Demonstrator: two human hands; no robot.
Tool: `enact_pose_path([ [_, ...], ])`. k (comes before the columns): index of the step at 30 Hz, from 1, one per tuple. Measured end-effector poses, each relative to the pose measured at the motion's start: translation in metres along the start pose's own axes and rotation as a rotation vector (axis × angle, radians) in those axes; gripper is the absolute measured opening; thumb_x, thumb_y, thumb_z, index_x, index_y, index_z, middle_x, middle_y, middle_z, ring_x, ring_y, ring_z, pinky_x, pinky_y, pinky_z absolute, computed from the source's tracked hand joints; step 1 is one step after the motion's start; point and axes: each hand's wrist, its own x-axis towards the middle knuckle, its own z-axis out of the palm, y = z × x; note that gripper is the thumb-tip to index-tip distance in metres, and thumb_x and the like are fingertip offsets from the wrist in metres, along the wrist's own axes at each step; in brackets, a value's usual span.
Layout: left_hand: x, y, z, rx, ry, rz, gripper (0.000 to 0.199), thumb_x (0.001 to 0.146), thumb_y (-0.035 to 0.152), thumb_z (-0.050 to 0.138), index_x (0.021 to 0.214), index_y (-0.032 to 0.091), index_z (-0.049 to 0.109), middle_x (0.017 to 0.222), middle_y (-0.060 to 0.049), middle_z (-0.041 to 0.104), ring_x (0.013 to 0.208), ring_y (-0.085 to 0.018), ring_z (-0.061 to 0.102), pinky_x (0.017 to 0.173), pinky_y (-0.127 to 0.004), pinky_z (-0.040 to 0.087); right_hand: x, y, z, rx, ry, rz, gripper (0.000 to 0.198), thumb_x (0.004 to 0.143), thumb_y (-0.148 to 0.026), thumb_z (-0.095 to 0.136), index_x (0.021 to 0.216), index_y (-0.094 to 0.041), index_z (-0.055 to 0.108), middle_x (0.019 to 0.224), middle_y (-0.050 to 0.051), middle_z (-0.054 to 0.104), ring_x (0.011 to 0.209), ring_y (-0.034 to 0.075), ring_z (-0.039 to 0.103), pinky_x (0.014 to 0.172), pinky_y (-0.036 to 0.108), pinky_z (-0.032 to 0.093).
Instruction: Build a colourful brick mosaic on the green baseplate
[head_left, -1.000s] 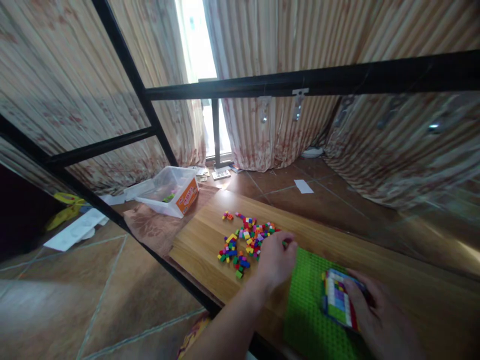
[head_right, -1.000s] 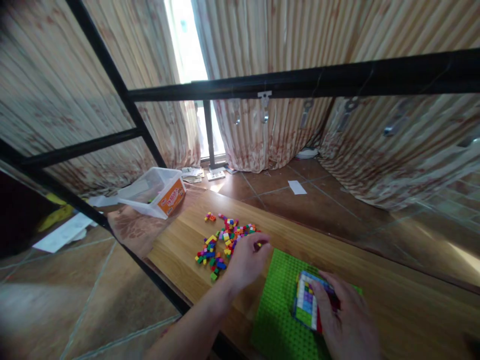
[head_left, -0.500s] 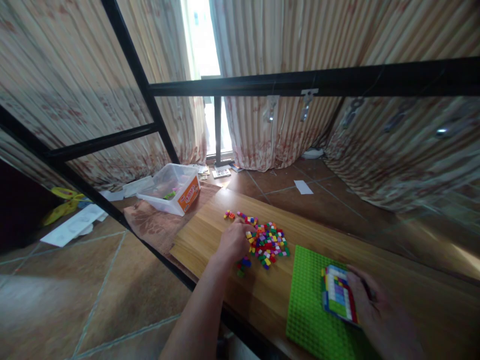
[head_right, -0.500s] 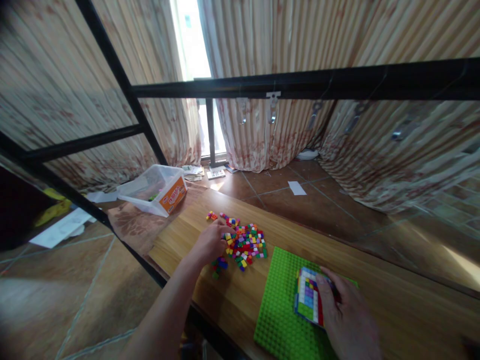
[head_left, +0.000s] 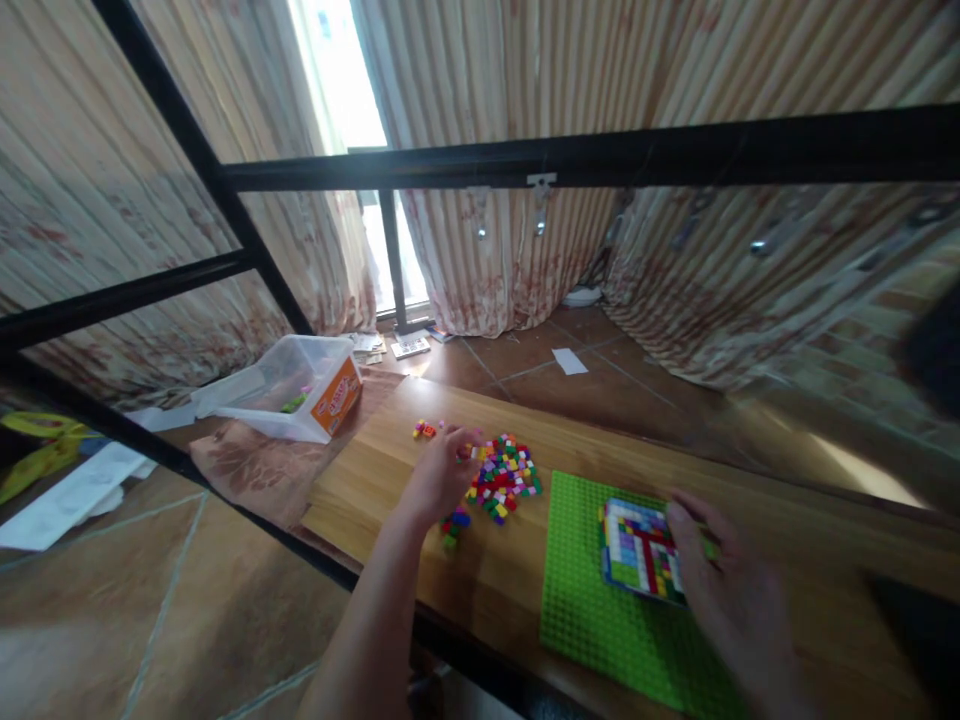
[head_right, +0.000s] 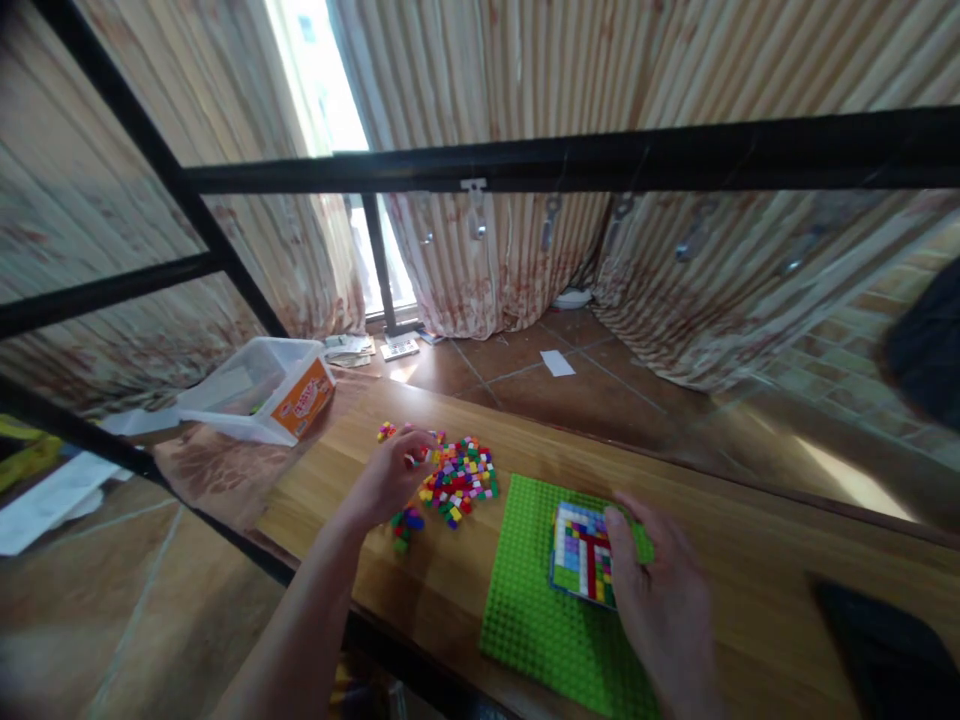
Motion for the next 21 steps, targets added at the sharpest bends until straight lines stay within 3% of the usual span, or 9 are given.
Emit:
enact_pose_path([
  [4,-0.006,0.037,0.030,-0.337,-0.159,0.096,0.019,0.080,0.011,0.056,0.093,0.018,0.068,0.083,-0.001,0.066,0.078,-0.014,0.061,0.074,-0.024,0.049,-0.012,-0.034,-0.007,0.233,0.067,0.034,0.044,0.084,-0.058,0.054,0.104,-0.023,0.071,0.103,0.008,0.073,0.091,0.025,0.067,0.080,0.037,0.052],
  [8,-0.021,0.074,0.065,-0.532,-0.293,0.147,0.012,0.082,0.016,0.060,0.090,0.017,0.068,0.085,-0.003,0.069,0.078,-0.014,0.063,0.074,-0.024,0.050,-0.023,-0.056,-0.001,0.367,-0.151,-0.017,0.038,0.084,-0.052,0.061,0.105,-0.023,0.071,0.091,0.005,0.073,0.076,0.019,0.065,0.070,0.031,0.050],
  [11,-0.030,0.087,0.081,-0.612,-0.359,0.152,0.009,0.084,0.020,0.063,0.089,0.017,0.069,0.084,-0.003,0.070,0.077,-0.014,0.063,0.074,-0.025,0.050,-0.024,-0.056,0.001,0.441,-0.194,-0.018,0.029,0.083,-0.044,0.063,0.100,-0.022,0.071,0.090,0.004,0.073,0.080,0.018,0.065,0.072,0.030,0.049],
  [17,-0.033,0.090,0.093,-0.910,-0.458,-0.011,0.021,0.077,0.025,0.074,0.095,0.015,0.068,0.085,-0.004,0.072,0.077,-0.014,0.065,0.075,-0.025,0.052,-0.019,-0.045,-0.011,0.531,-0.234,0.036,0.021,0.081,-0.037,0.065,0.093,-0.022,0.073,0.090,0.004,0.074,0.083,0.019,0.066,0.077,0.032,0.050],
  [21,-0.032,0.094,0.095,-0.974,-0.443,-0.149,0.026,0.075,0.032,0.076,0.092,0.013,0.069,0.076,-0.003,0.071,0.068,-0.012,0.064,0.068,-0.024,0.052,-0.017,-0.042,-0.014,0.581,-0.252,0.048,0.020,0.081,-0.037,0.066,0.090,-0.022,0.074,0.089,0.004,0.075,0.085,0.020,0.068,0.080,0.033,0.051],
])
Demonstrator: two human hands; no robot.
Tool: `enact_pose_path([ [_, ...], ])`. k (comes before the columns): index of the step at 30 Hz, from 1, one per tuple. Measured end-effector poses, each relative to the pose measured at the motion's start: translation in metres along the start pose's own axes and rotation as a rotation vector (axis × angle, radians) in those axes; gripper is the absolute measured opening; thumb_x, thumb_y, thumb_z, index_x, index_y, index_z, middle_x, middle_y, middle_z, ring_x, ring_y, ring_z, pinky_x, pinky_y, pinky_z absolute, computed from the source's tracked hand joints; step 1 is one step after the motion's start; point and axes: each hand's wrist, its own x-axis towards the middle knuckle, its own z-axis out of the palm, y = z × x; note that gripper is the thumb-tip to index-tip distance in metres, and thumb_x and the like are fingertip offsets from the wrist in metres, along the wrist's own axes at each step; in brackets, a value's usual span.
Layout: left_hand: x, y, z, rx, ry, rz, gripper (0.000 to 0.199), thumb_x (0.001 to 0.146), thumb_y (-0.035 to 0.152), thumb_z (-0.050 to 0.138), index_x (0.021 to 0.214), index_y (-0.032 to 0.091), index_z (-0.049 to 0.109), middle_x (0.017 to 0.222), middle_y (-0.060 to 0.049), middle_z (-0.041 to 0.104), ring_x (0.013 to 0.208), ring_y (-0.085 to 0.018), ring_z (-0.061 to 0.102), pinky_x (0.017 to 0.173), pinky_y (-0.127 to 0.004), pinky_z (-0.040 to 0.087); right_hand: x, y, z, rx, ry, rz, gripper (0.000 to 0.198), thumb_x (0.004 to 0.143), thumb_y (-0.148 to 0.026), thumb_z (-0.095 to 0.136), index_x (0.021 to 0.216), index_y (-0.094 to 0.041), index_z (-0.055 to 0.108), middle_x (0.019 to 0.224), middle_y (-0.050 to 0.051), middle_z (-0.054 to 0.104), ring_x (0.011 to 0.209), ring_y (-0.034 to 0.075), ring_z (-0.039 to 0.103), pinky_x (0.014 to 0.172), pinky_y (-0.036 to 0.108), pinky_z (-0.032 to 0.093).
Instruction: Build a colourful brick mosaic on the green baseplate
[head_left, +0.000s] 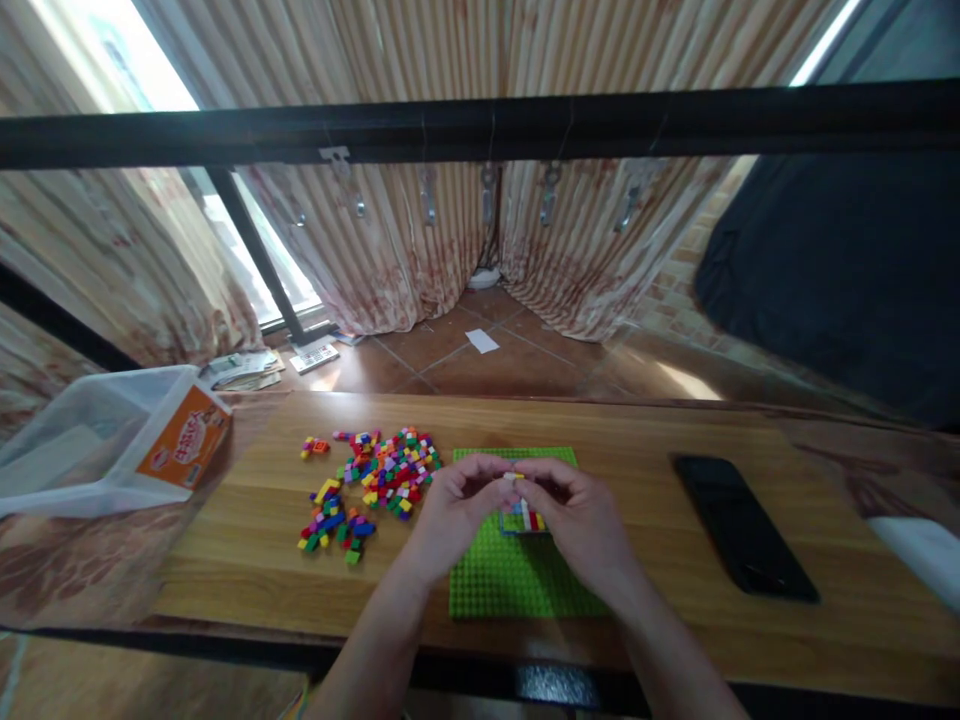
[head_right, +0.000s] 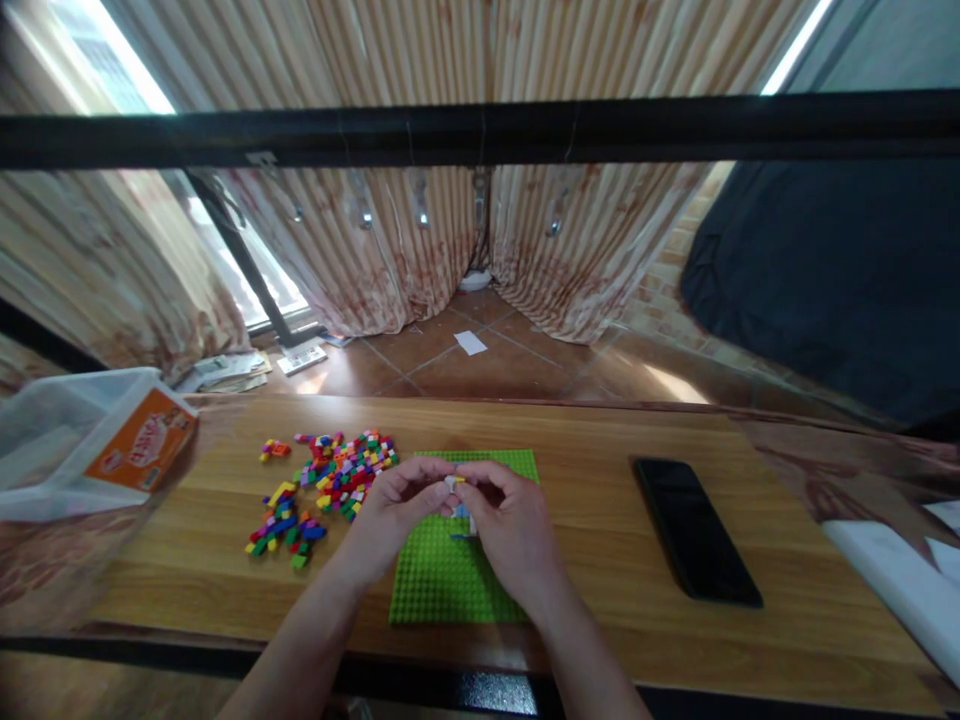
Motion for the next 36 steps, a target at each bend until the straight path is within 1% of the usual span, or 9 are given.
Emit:
enact_pose_path([
  [4,0.002,-0.002,0.004,-0.011,0.043,-0.047,0.028,0.074,0.037,0.078,0.082,0.012,0.069,0.065,-0.001,0.068,0.059,-0.011,0.061,0.060,-0.022,0.050,0.000,0.004,0.002,0.032,-0.027,-0.012,0.019,0.081,-0.037,0.067,0.089,-0.021,0.074,0.088,0.004,0.075,0.083,0.019,0.068,0.079,0.034,0.052],
  [8,0.002,-0.006,0.006,-0.030,0.059,-0.023,0.029,0.070,0.038,0.080,0.078,0.011,0.070,0.061,-0.001,0.066,0.054,-0.009,0.058,0.055,-0.021,0.048,0.001,0.006,0.000,0.081,-0.028,-0.019,0.017,0.079,-0.036,0.070,0.084,-0.021,0.075,0.083,0.003,0.075,0.076,0.017,0.066,0.074,0.031,0.052],
  [14,-0.001,-0.006,0.011,-0.207,0.022,-0.062,0.028,0.069,0.036,0.082,0.076,0.011,0.072,0.057,-0.001,0.064,0.049,-0.009,0.055,0.052,-0.021,0.046,0.001,0.006,-0.006,0.275,-0.057,0.060,0.020,0.070,-0.038,0.078,0.081,-0.022,0.077,0.073,0.002,0.072,0.065,0.014,0.063,0.063,0.028,0.052],
  [16,-0.002,-0.005,0.011,-0.266,0.016,-0.089,0.028,0.067,0.035,0.084,0.076,0.011,0.072,0.058,-0.001,0.064,0.049,-0.008,0.055,0.051,-0.021,0.047,0.003,0.007,-0.010,0.336,-0.035,0.076,0.023,0.069,-0.039,0.079,0.084,-0.022,0.077,0.072,0.002,0.072,0.062,0.013,0.062,0.061,0.027,0.051],
  [18,-0.002,-0.004,0.011,-0.302,0.043,-0.104,0.028,0.064,0.033,0.085,0.075,0.011,0.072,0.060,0.000,0.064,0.050,-0.008,0.055,0.051,-0.020,0.047,0.005,0.008,-0.017,0.352,0.033,0.064,0.029,0.069,-0.040,0.078,0.092,-0.023,0.077,0.072,0.001,0.071,0.060,0.012,0.060,0.060,0.027,0.051],
  [21,0.000,-0.003,0.007,-0.306,0.124,-0.120,0.029,0.061,0.032,0.087,0.076,0.012,0.071,0.061,0.001,0.064,0.051,-0.007,0.056,0.053,-0.019,0.047,0.011,0.010,-0.033,0.235,0.160,0.029,0.036,0.071,-0.041,0.074,0.102,-0.023,0.076,0.072,0.001,0.070,0.061,0.013,0.060,0.061,0.027,0.050],
  [25,0.005,-0.005,0.002,-0.247,0.235,-0.154,0.030,0.059,0.031,0.087,0.075,0.012,0.070,0.060,0.001,0.063,0.052,-0.008,0.056,0.054,-0.020,0.049,0.015,0.018,-0.050,-0.027,0.256,0.003,0.031,0.073,-0.042,0.068,0.093,-0.019,0.076,0.081,0.004,0.073,0.066,0.016,0.062,0.064,0.030,0.051],
  [30,0.009,-0.011,-0.001,-0.173,0.313,-0.164,0.029,0.058,0.031,0.084,0.074,0.012,0.069,0.057,0.002,0.062,0.051,-0.008,0.055,0.053,-0.021,0.049,0.015,0.036,-0.053,-0.134,0.236,0.006,0.027,0.075,-0.039,0.064,0.090,-0.019,0.073,0.081,0.005,0.073,0.070,0.018,0.065,0.068,0.033,0.052],
  [36,0.009,-0.009,-0.001,-0.137,0.337,-0.161,0.028,0.059,0.029,0.082,0.076,0.012,0.068,0.058,0.001,0.062,0.052,-0.008,0.056,0.053,-0.020,0.048,0.018,0.049,-0.047,-0.193,0.212,0.019,0.023,0.079,-0.037,0.062,0.091,-0.020,0.073,0.091,0.006,0.076,0.086,0.022,0.069,0.083,0.037,0.051],
])
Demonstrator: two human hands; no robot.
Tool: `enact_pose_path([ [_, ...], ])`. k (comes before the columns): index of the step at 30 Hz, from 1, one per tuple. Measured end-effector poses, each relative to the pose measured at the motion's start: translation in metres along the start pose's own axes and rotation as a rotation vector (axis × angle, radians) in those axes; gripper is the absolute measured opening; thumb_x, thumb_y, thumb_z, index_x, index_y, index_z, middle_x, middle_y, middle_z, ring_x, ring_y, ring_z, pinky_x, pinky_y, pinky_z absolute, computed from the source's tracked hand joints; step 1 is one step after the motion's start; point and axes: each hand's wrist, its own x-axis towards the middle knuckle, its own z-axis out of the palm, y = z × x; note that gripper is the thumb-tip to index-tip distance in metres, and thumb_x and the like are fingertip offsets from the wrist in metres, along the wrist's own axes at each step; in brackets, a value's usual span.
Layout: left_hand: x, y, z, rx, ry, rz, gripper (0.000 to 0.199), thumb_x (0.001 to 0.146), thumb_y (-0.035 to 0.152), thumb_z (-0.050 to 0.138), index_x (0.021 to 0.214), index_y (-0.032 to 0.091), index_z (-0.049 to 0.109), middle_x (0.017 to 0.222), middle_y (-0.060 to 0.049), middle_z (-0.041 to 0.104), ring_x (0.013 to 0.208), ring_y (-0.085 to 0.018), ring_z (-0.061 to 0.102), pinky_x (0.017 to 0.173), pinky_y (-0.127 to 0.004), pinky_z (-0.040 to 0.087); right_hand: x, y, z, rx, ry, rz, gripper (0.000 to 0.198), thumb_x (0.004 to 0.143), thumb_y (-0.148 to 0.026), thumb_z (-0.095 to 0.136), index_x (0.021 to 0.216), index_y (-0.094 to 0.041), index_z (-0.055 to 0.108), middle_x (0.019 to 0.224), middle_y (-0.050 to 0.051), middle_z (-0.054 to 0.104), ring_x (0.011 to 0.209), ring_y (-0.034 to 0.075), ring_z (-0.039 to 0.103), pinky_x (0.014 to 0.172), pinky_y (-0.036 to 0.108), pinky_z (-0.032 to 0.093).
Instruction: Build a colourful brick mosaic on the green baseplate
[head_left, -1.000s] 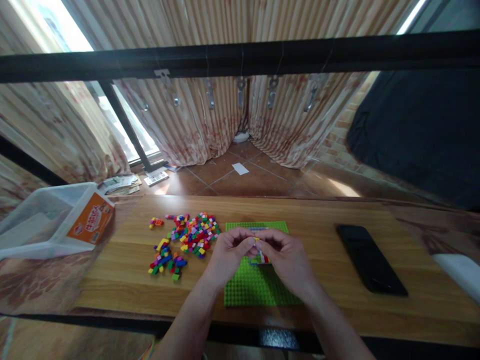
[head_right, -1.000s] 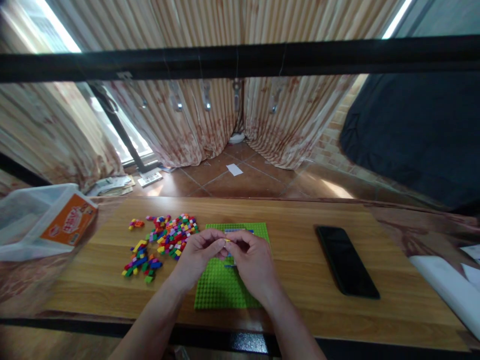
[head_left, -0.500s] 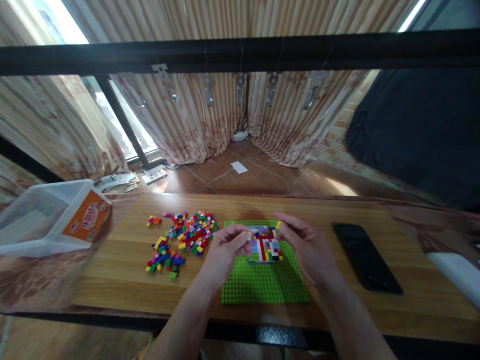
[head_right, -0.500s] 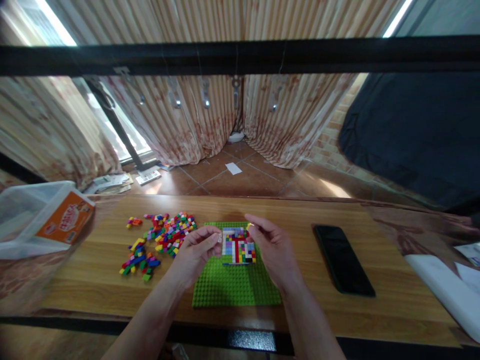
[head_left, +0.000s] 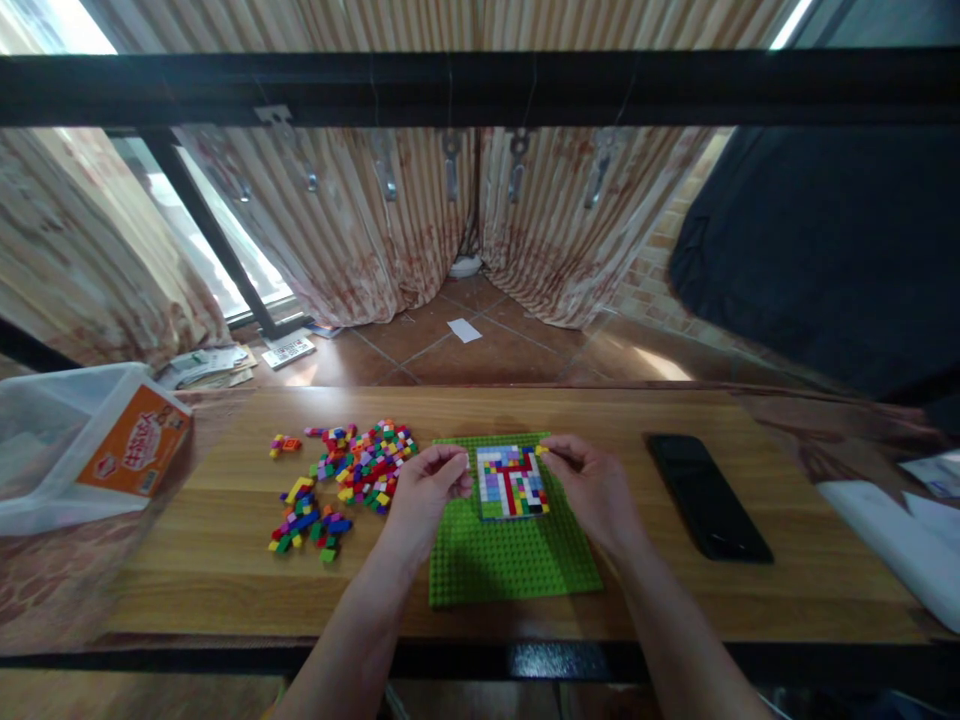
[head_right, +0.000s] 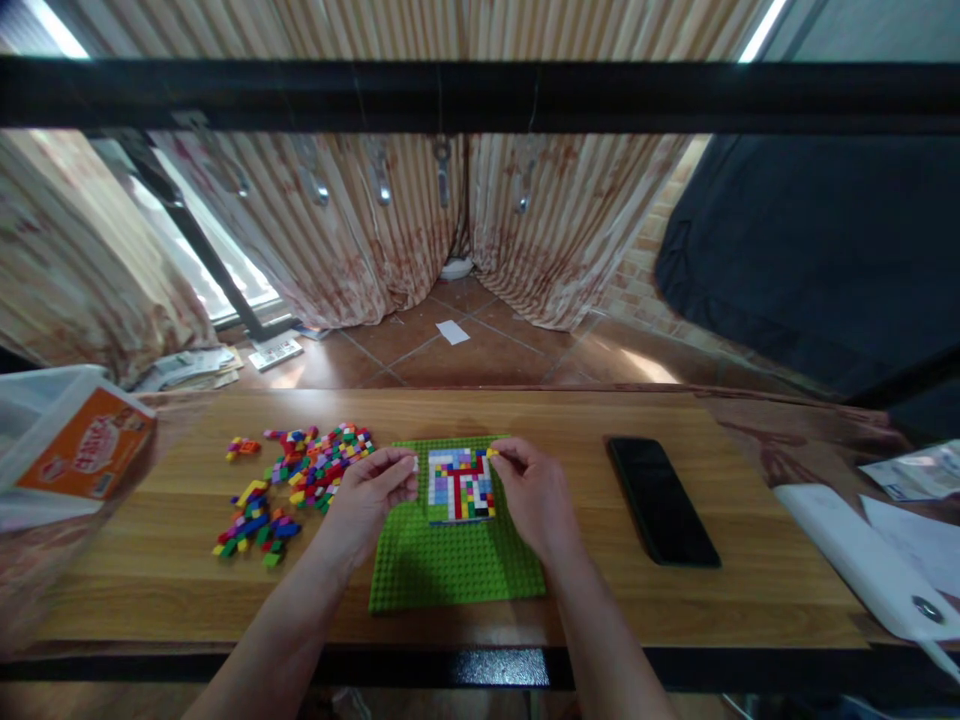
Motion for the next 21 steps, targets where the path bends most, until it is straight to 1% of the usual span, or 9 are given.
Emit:
enact_pose_path([
  [3,0.000,0.001,0.000,0.008,0.000,0.002,0.027,0.060,0.028,0.081,0.076,0.012,0.068,0.058,0.002,0.062,0.052,-0.008,0.056,0.053,-0.020,0.048,0.001,0.000,0.005,-0.047,0.018,-0.002,0.022,0.080,-0.036,0.061,0.091,-0.021,0.073,0.092,0.005,0.076,0.087,0.022,0.069,0.083,0.037,0.051],
  [5,0.001,0.000,0.000,0.015,-0.005,0.002,0.026,0.060,0.028,0.081,0.076,0.012,0.068,0.057,0.002,0.062,0.051,-0.008,0.056,0.053,-0.020,0.047,0.001,-0.001,0.008,-0.100,0.043,-0.028,0.021,0.082,-0.036,0.061,0.092,-0.022,0.074,0.092,0.005,0.076,0.087,0.022,0.068,0.084,0.037,0.051],
  [7,0.002,0.000,0.000,0.020,-0.008,0.000,0.026,0.060,0.027,0.081,0.076,0.012,0.068,0.057,0.002,0.062,0.051,-0.008,0.055,0.053,-0.020,0.047,0.001,-0.002,0.011,-0.198,0.097,-0.094,0.021,0.083,-0.035,0.060,0.092,-0.023,0.075,0.093,0.005,0.075,0.090,0.023,0.067,0.085,0.038,0.050],
  [10,0.002,0.000,-0.001,0.016,-0.002,-0.005,0.027,0.059,0.027,0.081,0.077,0.012,0.068,0.058,0.002,0.063,0.051,-0.008,0.056,0.053,-0.020,0.048,-0.001,-0.003,0.016,-0.364,0.175,-0.251,0.021,0.086,-0.034,0.058,0.091,-0.024,0.076,0.092,0.006,0.075,0.092,0.023,0.065,0.087,0.038,0.048],
  [12,0.002,0.000,-0.001,0.013,0.002,-0.005,0.027,0.059,0.027,0.082,0.077,0.012,0.068,0.058,0.002,0.062,0.051,-0.008,0.056,0.053,-0.020,0.047,-0.002,-0.003,0.019,-0.444,0.177,-0.345,0.023,0.089,-0.032,0.056,0.091,-0.023,0.077,0.090,0.007,0.075,0.092,0.023,0.063,0.087,0.038,0.046],
  [14,0.002,0.001,-0.001,0.015,-0.003,-0.005,0.027,0.060,0.027,0.081,0.077,0.012,0.068,0.057,0.002,0.062,0.050,-0.008,0.055,0.053,-0.020,0.047,-0.003,-0.003,0.021,-0.520,0.166,-0.405,0.024,0.091,-0.031,0.054,0.092,-0.024,0.077,0.091,0.006,0.075,0.093,0.023,0.061,0.089,0.039,0.044],
  [17,0.001,0.001,-0.001,0.012,-0.008,0.008,0.025,0.061,0.027,0.081,0.076,0.012,0.067,0.057,0.002,0.062,0.050,-0.008,0.055,0.053,-0.021,0.046,-0.005,-0.003,0.022,-0.594,0.142,-0.450,0.024,0.092,-0.031,0.053,0.093,-0.026,0.076,0.094,0.006,0.075,0.097,0.024,0.060,0.092,0.040,0.040],
  [21,0.001,0.001,-0.001,0.008,-0.017,0.014,0.025,0.061,0.028,0.081,0.075,0.012,0.067,0.057,0.002,0.061,0.050,-0.008,0.055,0.052,-0.021,0.045,-0.007,-0.004,0.020,-0.599,0.104,-0.468,0.025,0.093,-0.029,0.051,0.096,-0.027,0.075,0.097,0.004,0.076,0.102,0.025,0.059,0.095,0.042,0.038],
])
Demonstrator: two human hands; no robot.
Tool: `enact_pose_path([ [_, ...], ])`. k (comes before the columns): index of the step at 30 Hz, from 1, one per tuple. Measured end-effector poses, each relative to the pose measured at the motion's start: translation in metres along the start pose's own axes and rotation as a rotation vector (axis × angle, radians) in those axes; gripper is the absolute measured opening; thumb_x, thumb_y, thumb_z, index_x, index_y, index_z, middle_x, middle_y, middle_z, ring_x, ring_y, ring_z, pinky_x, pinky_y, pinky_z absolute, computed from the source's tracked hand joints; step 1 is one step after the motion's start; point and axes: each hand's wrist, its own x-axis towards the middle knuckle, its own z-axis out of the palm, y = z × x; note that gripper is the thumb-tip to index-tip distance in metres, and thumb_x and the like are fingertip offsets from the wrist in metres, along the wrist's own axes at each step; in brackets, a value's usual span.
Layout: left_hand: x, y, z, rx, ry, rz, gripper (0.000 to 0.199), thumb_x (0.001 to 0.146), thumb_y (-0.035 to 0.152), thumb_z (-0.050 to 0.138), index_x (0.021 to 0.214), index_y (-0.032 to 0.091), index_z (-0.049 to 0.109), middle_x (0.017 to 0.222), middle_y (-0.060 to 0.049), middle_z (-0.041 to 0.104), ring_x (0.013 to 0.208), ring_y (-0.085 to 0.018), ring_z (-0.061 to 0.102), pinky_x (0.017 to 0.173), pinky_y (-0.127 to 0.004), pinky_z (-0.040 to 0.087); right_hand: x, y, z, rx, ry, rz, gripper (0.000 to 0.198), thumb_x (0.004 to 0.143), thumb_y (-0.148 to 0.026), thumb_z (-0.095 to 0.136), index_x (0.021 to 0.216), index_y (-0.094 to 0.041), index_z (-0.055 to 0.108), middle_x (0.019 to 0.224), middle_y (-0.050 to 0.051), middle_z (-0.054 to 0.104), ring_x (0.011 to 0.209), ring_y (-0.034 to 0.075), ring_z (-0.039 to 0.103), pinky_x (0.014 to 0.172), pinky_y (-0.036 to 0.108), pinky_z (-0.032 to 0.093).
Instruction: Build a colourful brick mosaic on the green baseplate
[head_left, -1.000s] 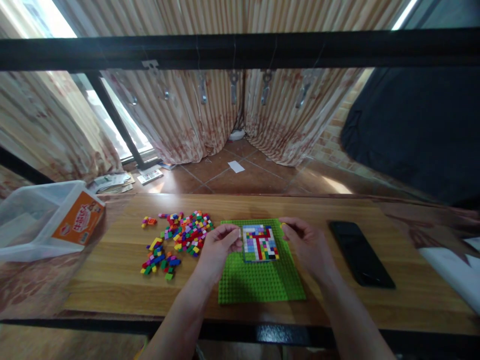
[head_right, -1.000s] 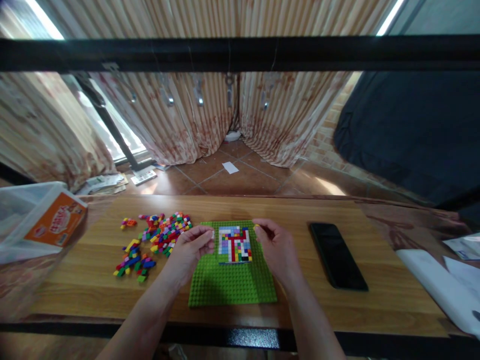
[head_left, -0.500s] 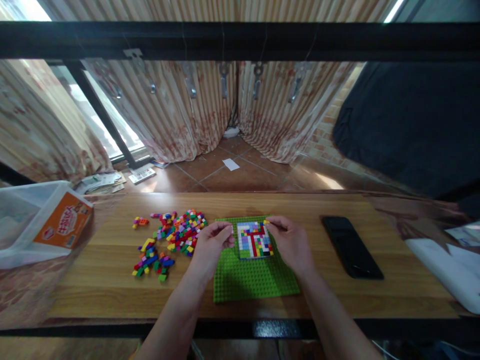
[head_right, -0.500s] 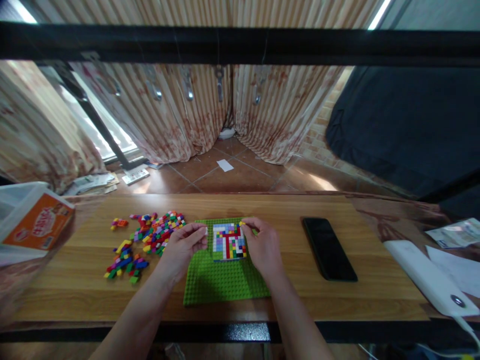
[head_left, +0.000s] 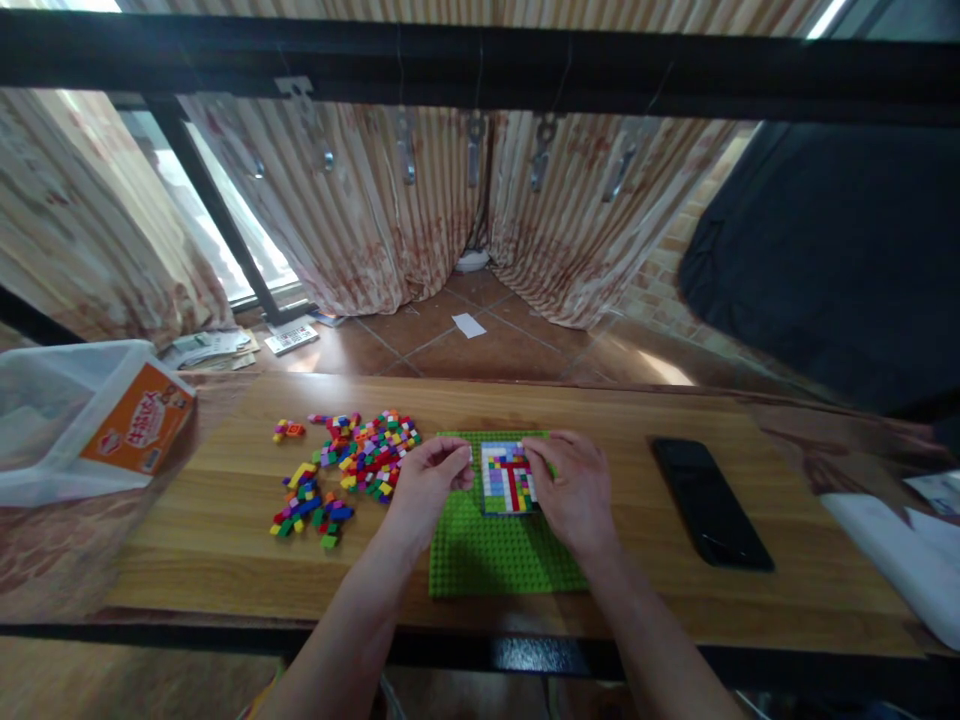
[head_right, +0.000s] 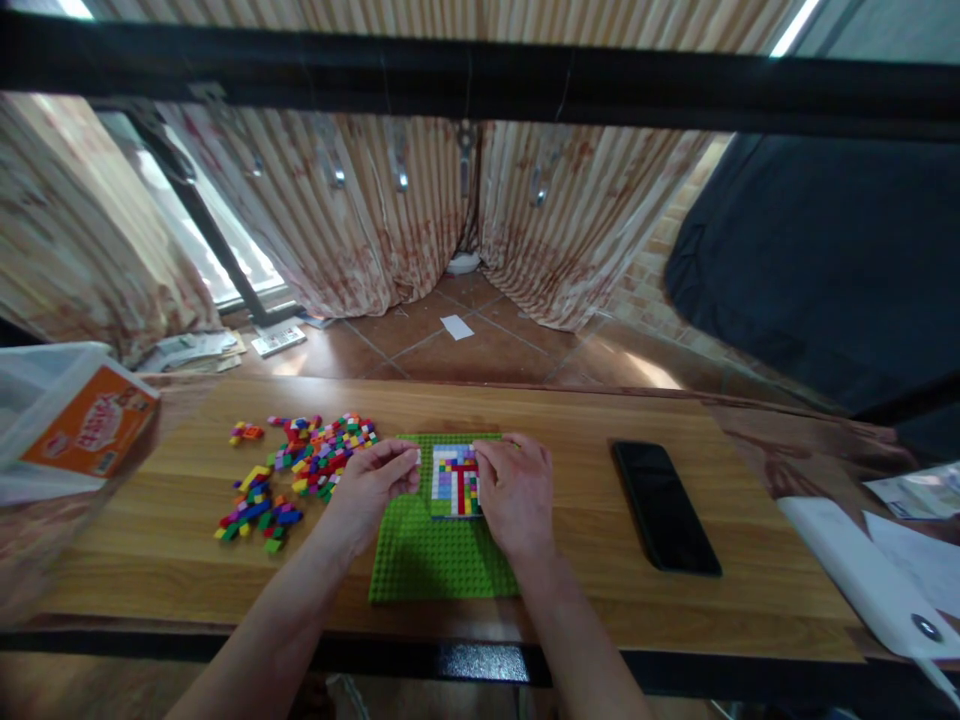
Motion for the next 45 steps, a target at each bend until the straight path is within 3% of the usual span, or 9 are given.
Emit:
enact_pose_path([
  [10,0.001,-0.002,-0.001,-0.013,0.007,0.020,0.023,0.061,0.027,0.079,0.073,0.012,0.067,0.058,0.002,0.061,0.050,-0.008,0.054,0.051,-0.021,0.045,0.001,0.008,-0.006,0.156,-0.034,0.056,0.028,0.092,-0.036,0.051,0.095,-0.023,0.076,0.096,0.009,0.074,0.105,0.026,0.058,0.094,0.043,0.044],
  [16,0.000,-0.001,-0.001,-0.009,0.009,0.030,0.021,0.062,0.026,0.078,0.072,0.012,0.067,0.057,0.002,0.061,0.050,-0.009,0.055,0.052,-0.022,0.045,0.002,0.009,-0.006,0.326,-0.034,0.223,0.032,0.090,-0.042,0.051,0.100,-0.022,0.074,0.104,0.009,0.073,0.102,0.024,0.062,0.096,0.042,0.045],
  [23,0.001,-0.001,-0.001,-0.006,0.006,0.035,0.020,0.063,0.027,0.078,0.072,0.012,0.067,0.056,0.002,0.060,0.049,-0.008,0.054,0.051,-0.021,0.044,0.009,0.007,0.005,0.484,-0.172,0.390,0.042,0.091,-0.050,0.047,0.102,-0.020,0.074,0.105,0.008,0.074,0.098,0.023,0.066,0.091,0.039,0.048],
  [35,0.000,-0.001,-0.001,-0.011,0.011,0.031,0.021,0.063,0.027,0.079,0.073,0.012,0.068,0.056,0.001,0.061,0.050,-0.009,0.055,0.052,-0.022,0.045,0.010,0.008,0.008,0.543,-0.204,0.434,0.041,0.086,-0.052,0.053,0.095,-0.019,0.076,0.095,0.007,0.076,0.087,0.022,0.067,0.082,0.034,0.049],
  [45,-0.001,-0.009,0.003,0.004,-0.001,0.012,0.018,0.064,0.027,0.077,0.072,0.013,0.068,0.057,0.001,0.062,0.051,-0.009,0.055,0.052,-0.022,0.045,0.014,0.009,0.003,0.544,-0.253,0.377,0.038,0.085,-0.050,0.054,0.092,-0.021,0.076,0.095,0.006,0.076,0.087,0.022,0.067,0.082,0.034,0.049],
])
